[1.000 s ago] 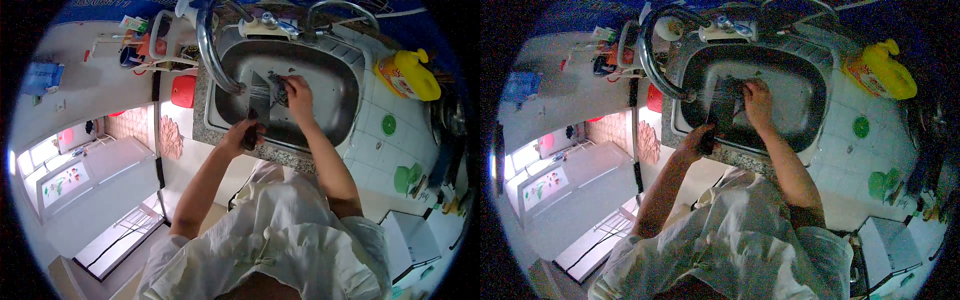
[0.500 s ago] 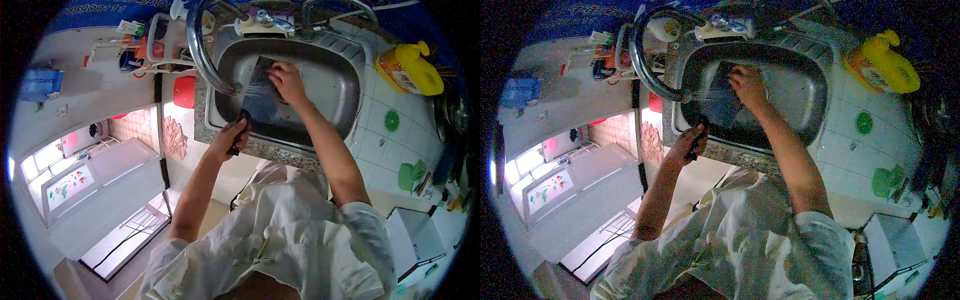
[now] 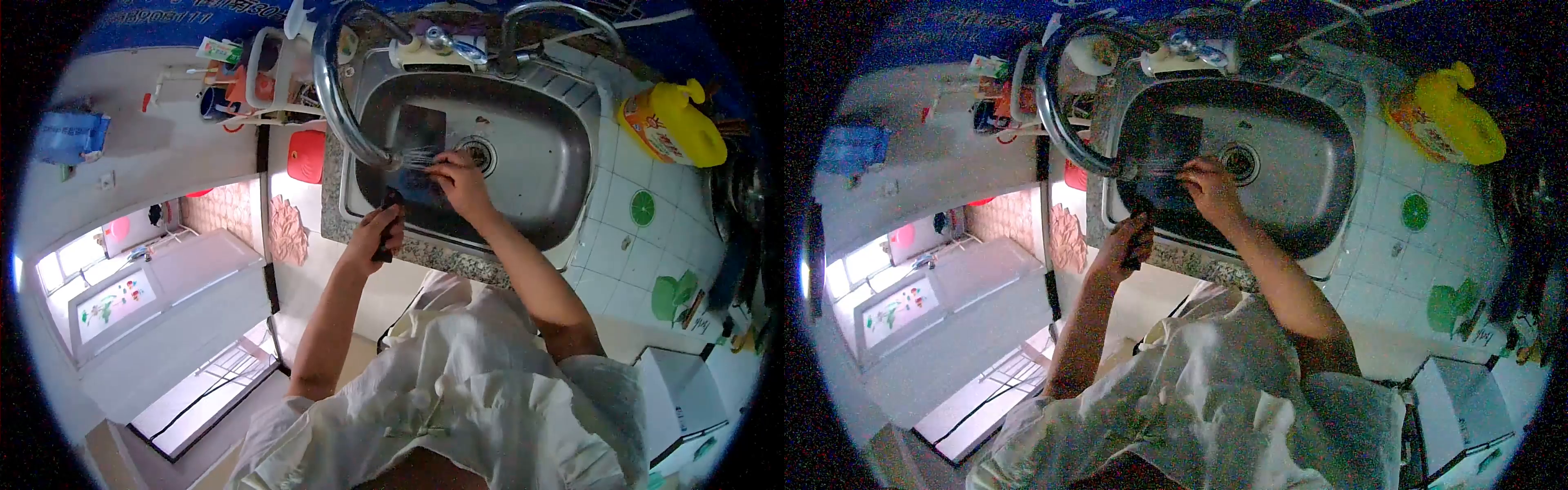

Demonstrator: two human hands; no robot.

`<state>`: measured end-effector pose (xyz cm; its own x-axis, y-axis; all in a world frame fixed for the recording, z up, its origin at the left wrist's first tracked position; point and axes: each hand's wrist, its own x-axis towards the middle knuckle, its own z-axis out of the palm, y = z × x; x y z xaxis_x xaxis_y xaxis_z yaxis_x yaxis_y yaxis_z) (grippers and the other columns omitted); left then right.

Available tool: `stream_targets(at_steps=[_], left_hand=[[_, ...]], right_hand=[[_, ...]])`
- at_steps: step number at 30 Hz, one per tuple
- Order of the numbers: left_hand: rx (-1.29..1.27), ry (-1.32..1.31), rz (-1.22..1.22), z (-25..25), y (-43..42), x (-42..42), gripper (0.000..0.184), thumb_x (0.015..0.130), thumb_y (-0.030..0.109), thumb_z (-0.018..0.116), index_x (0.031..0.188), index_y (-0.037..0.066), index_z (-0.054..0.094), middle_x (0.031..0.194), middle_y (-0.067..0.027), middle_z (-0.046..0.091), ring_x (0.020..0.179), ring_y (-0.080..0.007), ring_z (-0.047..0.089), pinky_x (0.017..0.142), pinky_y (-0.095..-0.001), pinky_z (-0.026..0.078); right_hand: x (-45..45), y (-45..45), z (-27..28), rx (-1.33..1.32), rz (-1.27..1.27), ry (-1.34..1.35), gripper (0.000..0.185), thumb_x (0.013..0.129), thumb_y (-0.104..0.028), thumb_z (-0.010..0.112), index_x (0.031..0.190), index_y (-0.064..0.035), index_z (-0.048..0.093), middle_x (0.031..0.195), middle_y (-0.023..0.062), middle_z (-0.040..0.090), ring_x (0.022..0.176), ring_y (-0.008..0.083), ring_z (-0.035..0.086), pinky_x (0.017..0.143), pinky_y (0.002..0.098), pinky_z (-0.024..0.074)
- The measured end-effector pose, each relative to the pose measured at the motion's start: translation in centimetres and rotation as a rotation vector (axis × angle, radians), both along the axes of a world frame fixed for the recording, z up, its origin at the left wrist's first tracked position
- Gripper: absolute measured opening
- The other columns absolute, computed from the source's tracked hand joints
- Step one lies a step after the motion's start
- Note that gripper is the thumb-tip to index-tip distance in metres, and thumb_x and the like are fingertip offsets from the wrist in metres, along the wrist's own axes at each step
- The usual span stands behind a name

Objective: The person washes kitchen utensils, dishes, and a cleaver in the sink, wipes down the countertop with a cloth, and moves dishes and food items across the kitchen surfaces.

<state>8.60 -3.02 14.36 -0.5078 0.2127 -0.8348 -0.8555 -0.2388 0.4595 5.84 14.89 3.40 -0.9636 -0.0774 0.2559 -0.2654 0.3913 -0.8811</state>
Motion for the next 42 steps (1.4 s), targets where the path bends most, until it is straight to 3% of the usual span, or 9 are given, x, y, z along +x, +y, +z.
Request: stream_targets(at_steps=[5,8,16,18,25,29,36,38,42], left_hand=[[0.055,-0.001,-0.064,2.2,0.3,0.1,0.014,0.087,0.025,0.05,0.081,0.014,0.044,0.057,0.0045,0.039,0.039,-0.0062,0.03,0.037,-0.02,0.026],[0.057,0.004,-0.033,1.4,-0.8,-0.1,0.014,0.086,0.024,0.052,0.086,0.01,0.049,0.059,0.0019,0.041,0.045,-0.0075,0.036,0.04,-0.0213,0.028],[0.03,0.021,-0.05,1.7,-0.1,-0.5,0.013,0.086,0.023,0.052,0.085,0.011,0.048,0.058,0.0022,0.04,0.043,-0.0079,0.035,0.041,-0.0221,0.028],[0.018,0.025,-0.049,1.4,-0.1,-0.6,0.013,0.085,0.023,0.053,0.085,0.011,0.048,0.058,0.002,0.04,0.043,-0.0081,0.035,0.04,-0.0223,0.028],[0.058,0.066,-0.036,1.1,0.4,-0.5,0.012,0.085,0.022,0.053,0.084,0.011,0.048,0.058,0.0016,0.04,0.042,-0.0087,0.035,0.04,-0.0228,0.029],[0.035,0.067,-0.055,1.1,0.5,-0.4,0.012,0.085,0.022,0.054,0.084,0.011,0.049,0.058,0.0018,0.04,0.042,-0.0086,0.035,0.04,-0.0225,0.03],[-0.117,0.099,-0.12,1.1,-0.1,-1.2,0.016,0.085,0.023,0.054,0.085,0.007,0.049,0.059,0.0011,0.042,0.042,-0.0083,0.037,0.039,-0.0225,0.031],[-0.097,0.111,-0.157,1.3,0.4,-1.4,0.016,0.085,0.022,0.053,0.084,0.007,0.049,0.06,0.0006,0.043,0.043,-0.0086,0.038,0.039,-0.0229,0.032],[-0.089,0.087,-0.124,0.5,1.4,-1.1,0.015,0.084,0.022,0.054,0.084,0.007,0.049,0.06,0.0001,0.043,0.043,-0.0092,0.038,0.04,-0.0231,0.033]], right_hand=[[-5.9,2.6,-1.8,-0.066,-0.082,-0.265,0.015,0.075,-0.011,0.059,0.089,-0.0064,0.063,0.098,0.0096,0.058,0.094,0.0277,0.054,0.081,0.0356,0.0435],[-2.4,0.8,-2.5,0.094,-0.079,-0.025,0.015,0.076,-0.012,0.057,0.089,-0.006,0.062,0.096,0.0108,0.057,0.092,0.0286,0.054,0.079,0.0365,0.0446],[-5.0,1.8,-1.6,0.076,-0.132,-0.24,0.015,0.073,-0.011,0.059,0.087,-0.006,0.062,0.098,0.0096,0.058,0.095,0.0282,0.053,0.081,0.0394,0.0444],[-2.3,0.6,-0.9,0.138,-0.141,0.07,0.01,0.069,-0.01,0.063,0.077,-0.0049,0.065,0.087,0.0088,0.061,0.081,0.0263,0.057,0.075,0.034,0.0447],[-4.2,1.2,-0.2,0.099,-0.196,-0.132,0.009,0.069,-0.009,0.061,0.077,-0.0054,0.063,0.088,0.0081,0.059,0.09,0.0264,0.053,0.077,0.0361,0.0437],[-2.4,1.2,0.2,0.279,-0.136,0.031,0.009,0.069,-0.007,0.06,0.078,-0.0052,0.063,0.086,0.008,0.059,0.09,0.0266,0.053,0.078,0.0361,0.0435],[-2.3,2.7,2.6,-0.124,0.094,-0.166,0.009,0.07,-0.007,0.061,0.078,-0.005,0.063,0.086,0.0079,0.059,0.088,0.0252,0.053,0.075,0.0348,0.0432],[-4.7,2.6,2.3,-0.038,-0.141,-0.081,0.011,0.07,-0.007,0.061,0.08,-0.0048,0.063,0.087,0.0076,0.059,0.087,0.0251,0.054,0.075,0.0348,0.0431],[-4.2,0.1,0.4,0.03,-0.103,0.135,0.012,0.07,-0.007,0.06,0.082,-0.0049,0.063,0.088,0.0078,0.059,0.085,0.0252,0.055,0.074,0.035,0.0431]])
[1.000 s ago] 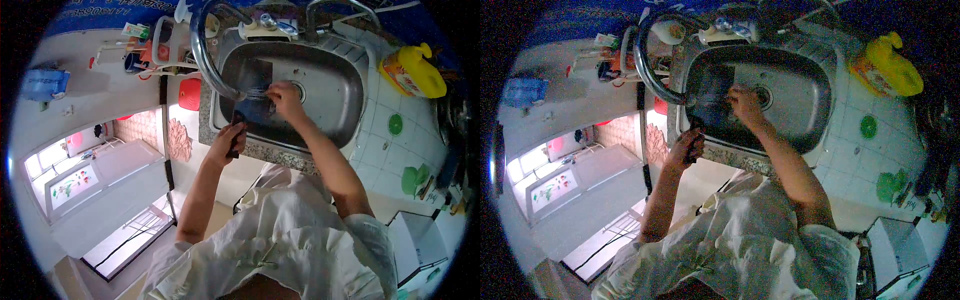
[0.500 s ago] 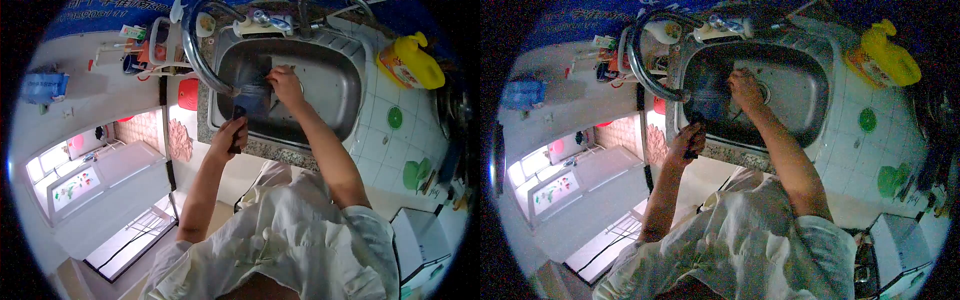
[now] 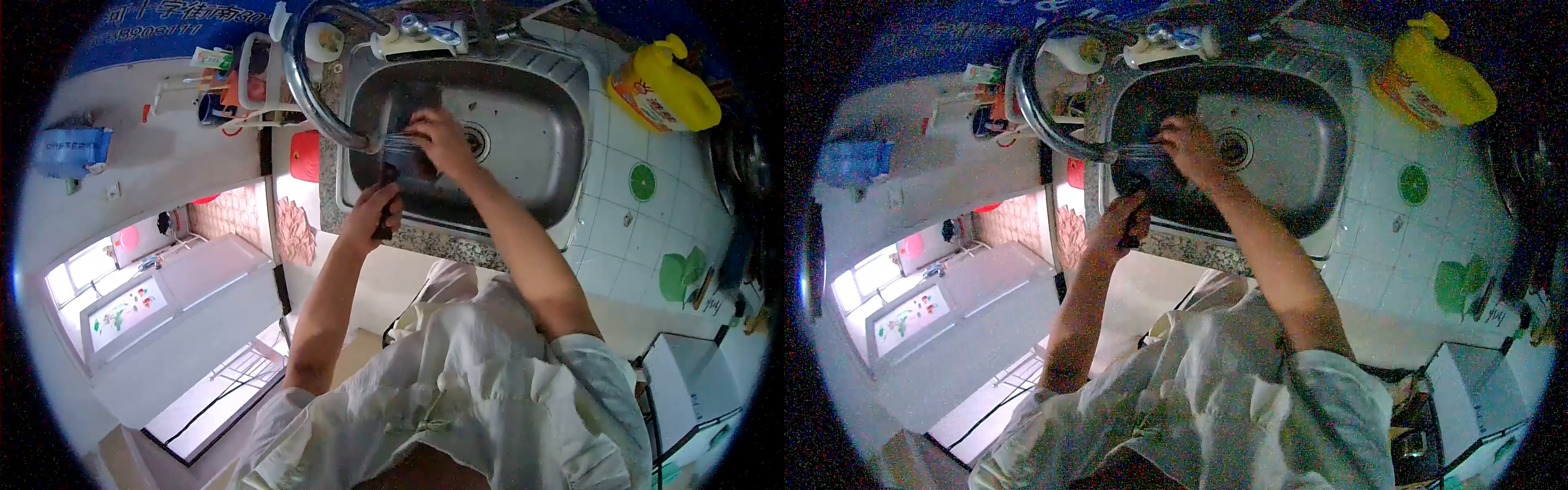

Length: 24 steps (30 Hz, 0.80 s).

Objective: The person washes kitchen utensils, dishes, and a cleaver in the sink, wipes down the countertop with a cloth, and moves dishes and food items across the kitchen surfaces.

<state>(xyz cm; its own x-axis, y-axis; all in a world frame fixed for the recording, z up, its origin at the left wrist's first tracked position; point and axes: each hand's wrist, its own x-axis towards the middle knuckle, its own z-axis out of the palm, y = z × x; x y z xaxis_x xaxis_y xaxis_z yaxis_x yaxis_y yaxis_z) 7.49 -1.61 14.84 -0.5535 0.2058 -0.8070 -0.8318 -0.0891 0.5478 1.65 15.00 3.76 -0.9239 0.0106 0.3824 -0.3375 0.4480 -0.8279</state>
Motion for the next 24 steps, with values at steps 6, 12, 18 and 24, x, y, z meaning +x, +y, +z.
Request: stream_targets(at_steps=[6,12,18,24], left_hand=[[-0.031,-0.021,0.06,-0.7,-1.3,-0.1,0.015,0.083,0.021,0.056,0.082,0.009,0.048,0.06,-0.0006,0.043,0.044,-0.0099,0.039,0.04,-0.0234,0.033],[-0.059,-0.005,0.059,-1.8,-0.4,0.3,0.016,0.082,0.02,0.057,0.079,0.01,0.045,0.058,-0.0009,0.042,0.043,-0.0106,0.038,0.04,-0.0243,0.033],[-0.06,-0.054,0.094,-1.0,0.6,0.8,0.014,0.084,0.021,0.055,0.082,0.01,0.047,0.058,0.0007,0.042,0.042,-0.009,0.036,0.038,-0.023,0.03],[0.063,-0.066,-0.042,-0.1,-0.9,1.4,0.016,0.083,0.02,0.056,0.08,0.008,0.045,0.058,-0.0002,0.041,0.043,-0.0091,0.038,0.038,-0.0225,0.031]], right_hand=[[6.9,1.8,-5.5,-0.006,0.213,-0.227,0.019,0.075,-0.015,0.06,0.093,-0.0072,0.062,0.105,0.0098,0.055,0.087,0.0297,0.054,0.077,0.0423,0.0435],[6.0,2.3,1.3,0.036,-0.257,-0.245,0.013,0.068,-0.008,0.062,0.081,-0.0042,0.061,0.084,0.0115,0.058,0.083,0.0295,0.053,0.072,0.0356,0.0432],[6.1,-0.3,-4.0,-0.154,-0.06,-0.094,0.012,0.072,-0.008,0.06,0.083,-0.0036,0.06,0.085,0.0129,0.058,0.08,0.0313,0.054,0.07,0.039,0.0429],[6.3,5.5,-6.5,0.053,-0.389,-0.358,0.012,0.073,-0.006,0.058,0.085,-0.0044,0.06,0.084,0.0135,0.058,0.082,0.0319,0.054,0.07,0.038,0.0435]])
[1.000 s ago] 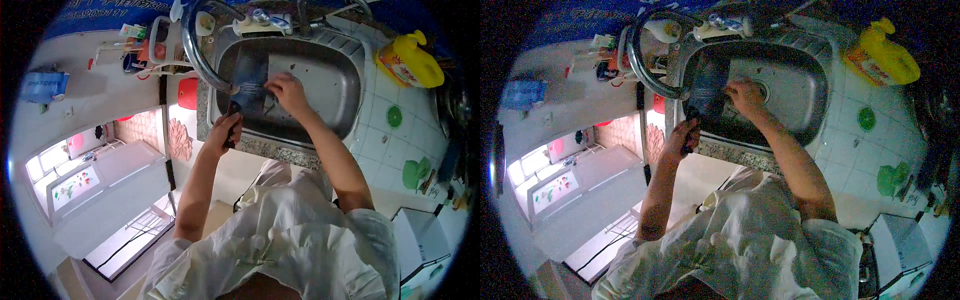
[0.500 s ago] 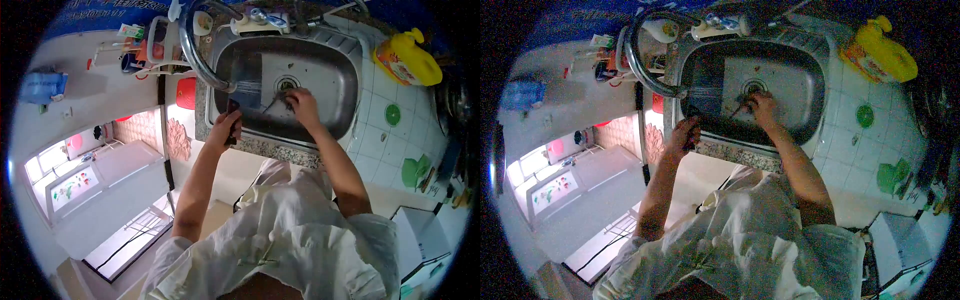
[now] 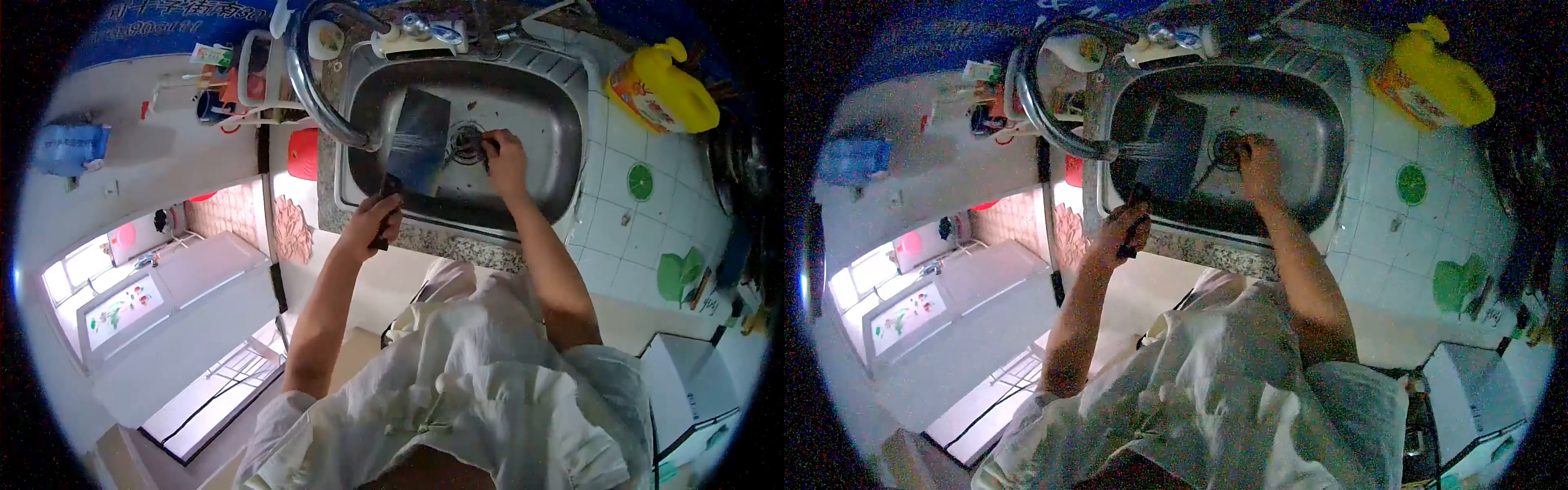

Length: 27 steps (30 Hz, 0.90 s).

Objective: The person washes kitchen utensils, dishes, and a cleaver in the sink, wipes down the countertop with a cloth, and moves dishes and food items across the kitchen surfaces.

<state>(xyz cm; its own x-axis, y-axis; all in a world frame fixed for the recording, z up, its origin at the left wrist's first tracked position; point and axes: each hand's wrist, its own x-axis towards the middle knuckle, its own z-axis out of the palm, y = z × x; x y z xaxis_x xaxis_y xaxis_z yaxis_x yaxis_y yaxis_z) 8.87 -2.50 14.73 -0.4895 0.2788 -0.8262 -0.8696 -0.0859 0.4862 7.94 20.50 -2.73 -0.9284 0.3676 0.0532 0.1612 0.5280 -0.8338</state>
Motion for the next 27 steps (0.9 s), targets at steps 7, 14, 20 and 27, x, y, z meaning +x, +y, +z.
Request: stream_targets(at_steps=[7,14,20,27], left_hand=[[-0.074,-0.014,-0.01,0.3,1.1,0.4,0.015,0.084,0.02,0.054,0.079,0.01,0.045,0.055,0.0006,0.04,0.042,-0.0088,0.038,0.038,-0.0231,0.032],[0.013,-0.034,-0.048,0.9,0.5,0.7,0.016,0.085,0.021,0.054,0.079,0.011,0.043,0.057,0.0012,0.039,0.042,-0.0077,0.036,0.038,-0.0225,0.03],[0.046,-0.069,-0.059,1.0,-0.2,0.8,0.013,0.085,0.02,0.053,0.082,0.012,0.043,0.058,0.0014,0.04,0.043,-0.0069,0.035,0.037,-0.022,0.029],[0.029,-0.061,-0.067,0.9,-0.6,0.2,0.011,0.085,0.017,0.053,0.085,0.011,0.044,0.059,0.001,0.039,0.044,-0.0068,0.035,0.037,-0.0212,0.027]], right_hand=[[1.2,-5.7,7.2,-0.112,0.376,0.278,0.023,0.072,-0.011,0.061,0.094,-0.0051,0.058,0.098,0.0146,0.057,0.087,0.0339,0.054,0.076,0.0427,0.044],[0.6,-4.0,5.4,-0.047,0.341,0.141,0.024,0.066,-0.004,0.061,0.09,-0.0048,0.06,0.093,0.0145,0.059,0.086,0.0336,0.054,0.077,0.0431,0.0439],[-1.3,-2.6,5.1,-0.15,0.253,-0.013,0.022,0.064,0.0,0.057,0.085,-0.0033,0.06,0.089,0.0151,0.058,0.086,0.0316,0.054,0.077,0.0394,0.0452],[0.0,-3.2,4.5,0.004,0.384,-0.026,0.022,0.066,-0.006,0.06,0.087,-0.0066,0.061,0.096,0.0116,0.059,0.094,0.0309,0.053,0.08,0.0387,0.0439]])
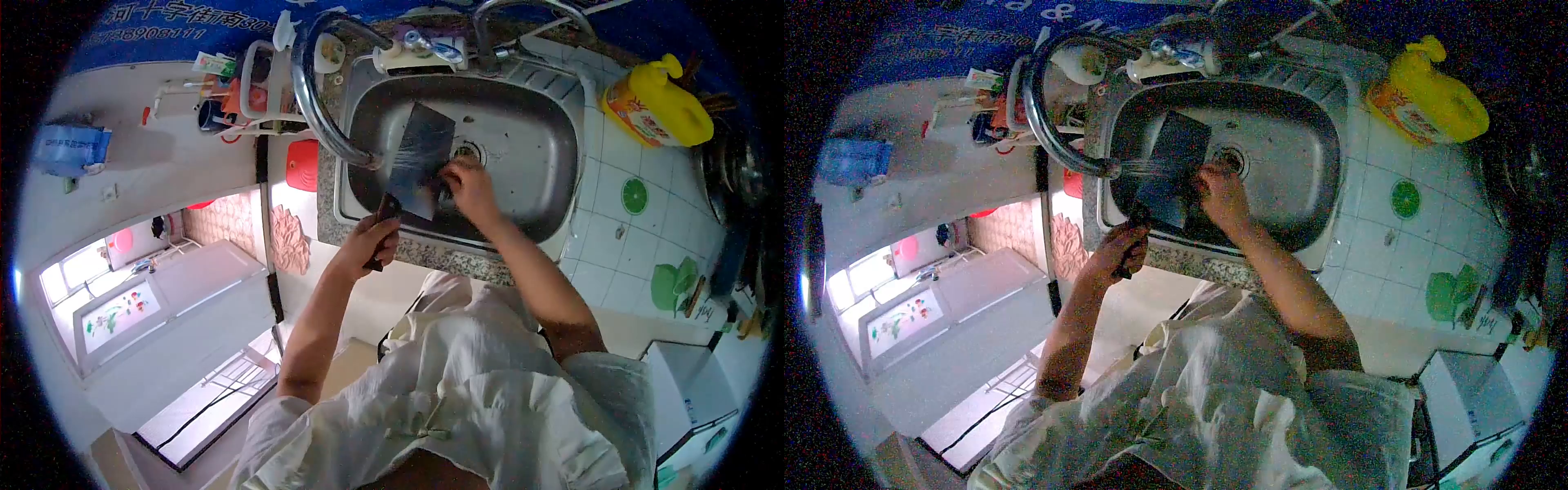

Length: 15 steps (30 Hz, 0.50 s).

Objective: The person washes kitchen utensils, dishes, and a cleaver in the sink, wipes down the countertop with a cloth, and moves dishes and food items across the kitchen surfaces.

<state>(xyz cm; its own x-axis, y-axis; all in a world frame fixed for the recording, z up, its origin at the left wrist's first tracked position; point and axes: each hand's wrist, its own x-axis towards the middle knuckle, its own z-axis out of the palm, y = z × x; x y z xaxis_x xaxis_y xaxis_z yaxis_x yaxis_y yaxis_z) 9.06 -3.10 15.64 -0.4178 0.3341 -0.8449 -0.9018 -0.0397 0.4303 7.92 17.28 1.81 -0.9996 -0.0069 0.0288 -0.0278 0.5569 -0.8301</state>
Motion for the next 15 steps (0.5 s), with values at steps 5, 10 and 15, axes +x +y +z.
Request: stream_targets(at_steps=[5,10,15], left_hand=[[0.032,-0.036,-0.036,0.8,-0.6,0.4,0.012,0.085,0.018,0.053,0.083,0.01,0.044,0.06,0.0011,0.039,0.044,-0.0067,0.035,0.037,-0.0211,0.027],[-0.02,-0.013,-0.008,1.1,-0.2,0.3,0.014,0.084,0.019,0.054,0.08,0.01,0.043,0.06,0.0014,0.039,0.044,-0.0065,0.035,0.037,-0.0208,0.028],[-0.137,0.024,-0.04,1.2,1.0,0.1,0.017,0.084,0.019,0.054,0.078,0.01,0.042,0.059,0.0016,0.04,0.043,-0.0064,0.035,0.037,-0.0208,0.027]], right_hand=[[-6.0,4.2,-1.4,0.044,-0.203,0.015,0.017,0.069,-0.005,0.059,0.086,-0.0068,0.061,0.094,0.0125,0.058,0.089,0.0316,0.053,0.075,0.0392,0.0441],[-2.2,0.0,3.6,-0.023,-0.202,0.207,0.019,0.073,-0.005,0.056,0.091,-0.0092,0.062,0.087,0.0123,0.055,0.083,0.0306,0.054,0.073,0.039,0.0427],[-2.2,-4.7,4.5,0.009,-0.078,0.289,0.023,0.075,-0.009,0.055,0.097,-0.0113,0.061,0.091,0.0109,0.053,0.084,0.0298,0.051,0.072,0.038,0.0433]])
